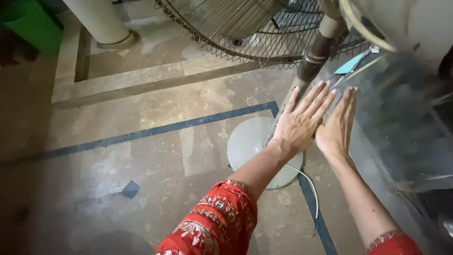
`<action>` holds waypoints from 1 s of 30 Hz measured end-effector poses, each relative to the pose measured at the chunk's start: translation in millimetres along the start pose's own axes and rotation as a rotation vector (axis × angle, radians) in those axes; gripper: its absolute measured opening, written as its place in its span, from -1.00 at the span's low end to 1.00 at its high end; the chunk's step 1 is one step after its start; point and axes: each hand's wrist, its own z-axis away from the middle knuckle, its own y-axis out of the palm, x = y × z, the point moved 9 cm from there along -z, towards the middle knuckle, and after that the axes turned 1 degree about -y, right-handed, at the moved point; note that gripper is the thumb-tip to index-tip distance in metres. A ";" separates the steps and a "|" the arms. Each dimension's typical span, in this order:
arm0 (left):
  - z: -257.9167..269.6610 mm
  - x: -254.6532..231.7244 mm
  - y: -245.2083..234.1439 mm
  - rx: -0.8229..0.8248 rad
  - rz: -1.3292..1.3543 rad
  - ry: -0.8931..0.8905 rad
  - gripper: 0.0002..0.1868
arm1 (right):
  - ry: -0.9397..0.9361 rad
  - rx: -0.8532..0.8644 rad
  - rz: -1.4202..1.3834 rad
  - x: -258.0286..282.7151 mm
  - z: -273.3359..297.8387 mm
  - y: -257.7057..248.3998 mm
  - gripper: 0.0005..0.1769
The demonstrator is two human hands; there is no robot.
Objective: The person wraps the power cord around the neck of a standing fan. They repeatedly loop the cord around the fan's neck and adjust the placement to keep it tidy.
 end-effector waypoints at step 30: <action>4.8 31.8 11.9 -0.193 0.354 -0.219 -0.31 | 0.385 0.207 -0.280 -44.0 -14.3 68.1 -0.59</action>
